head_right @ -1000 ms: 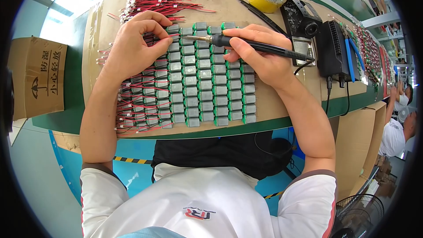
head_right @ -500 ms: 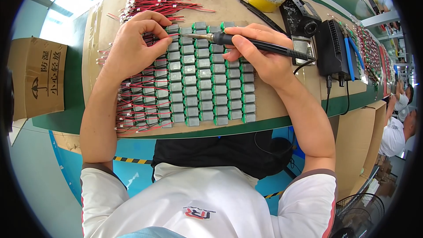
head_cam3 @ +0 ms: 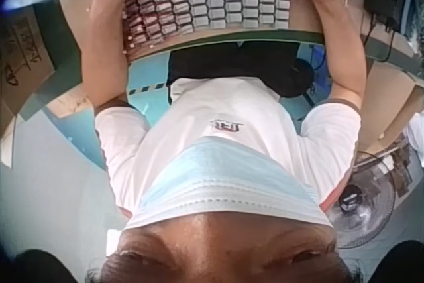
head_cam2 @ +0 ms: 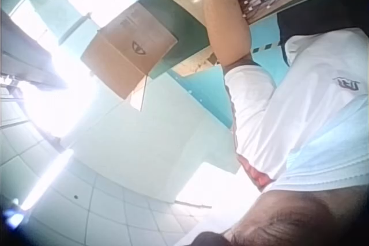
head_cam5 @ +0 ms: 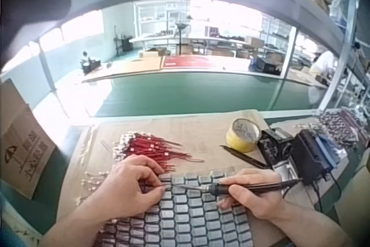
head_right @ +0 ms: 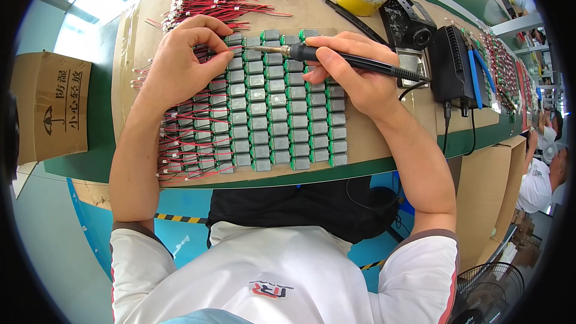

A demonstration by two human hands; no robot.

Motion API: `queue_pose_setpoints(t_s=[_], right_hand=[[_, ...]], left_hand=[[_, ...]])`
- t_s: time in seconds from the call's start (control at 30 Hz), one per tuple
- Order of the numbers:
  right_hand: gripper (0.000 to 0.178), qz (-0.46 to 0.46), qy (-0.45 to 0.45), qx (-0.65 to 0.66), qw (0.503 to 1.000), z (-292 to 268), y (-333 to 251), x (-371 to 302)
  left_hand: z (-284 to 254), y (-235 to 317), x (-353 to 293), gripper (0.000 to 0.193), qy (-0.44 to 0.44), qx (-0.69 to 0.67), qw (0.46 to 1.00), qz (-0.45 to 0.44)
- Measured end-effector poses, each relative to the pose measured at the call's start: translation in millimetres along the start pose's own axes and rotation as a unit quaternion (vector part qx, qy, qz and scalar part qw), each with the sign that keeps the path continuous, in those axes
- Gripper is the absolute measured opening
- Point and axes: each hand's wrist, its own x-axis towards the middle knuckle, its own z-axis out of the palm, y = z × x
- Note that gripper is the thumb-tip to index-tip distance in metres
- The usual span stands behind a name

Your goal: The person solders wire leads onto battery cells arranged in a grid on a workbench, repeatedly positioning each wire lead onto a cell and attaching it using a soldering iron.

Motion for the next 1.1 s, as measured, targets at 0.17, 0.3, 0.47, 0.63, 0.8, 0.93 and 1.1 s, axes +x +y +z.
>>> queue_pose_setpoints(t_s=[0.17,0.3,0.47,0.63,0.8,0.93,1.1], right_hand=[[0.023,0.0,0.004,0.001,1.0,-0.4,0.4,-0.3],[0.023,-0.001,0.004,0.001,1.0,-2.1,0.2,-0.7],[0.029,0.013,-0.033,-0.022,0.999,-6.8,0.4,-2.4],[0.023,-0.005,0.006,0.002,1.0,-0.5,0.4,-0.7],[0.03,0.013,-0.025,-0.009,1.0,-7.3,-0.5,-3.4],[0.03,0.009,-0.026,-0.012,1.0,-9.4,0.3,-4.4],[0.031,0.012,-0.023,-0.015,1.0,-8.5,-1.3,-4.7]], left_hand=[[-0.4,-1.0,-0.4,0.015,0.0,0.01,1.0,0.009],[-0.3,-1.4,-0.1,0.015,-0.002,0.005,1.0,0.004],[-0.8,-1.1,-1.1,0.015,-0.002,0.002,1.0,0.001],[-1.3,-2.5,-2.4,0.015,0.002,0.023,1.0,0.005],[-0.1,-2.3,-4.7,0.014,0.025,0.027,0.999,0.028],[-1.4,-1.7,-4.2,0.021,0.047,0.045,0.998,0.012],[-1.9,2.2,-5.7,0.023,0.049,0.0,0.999,0.022]])
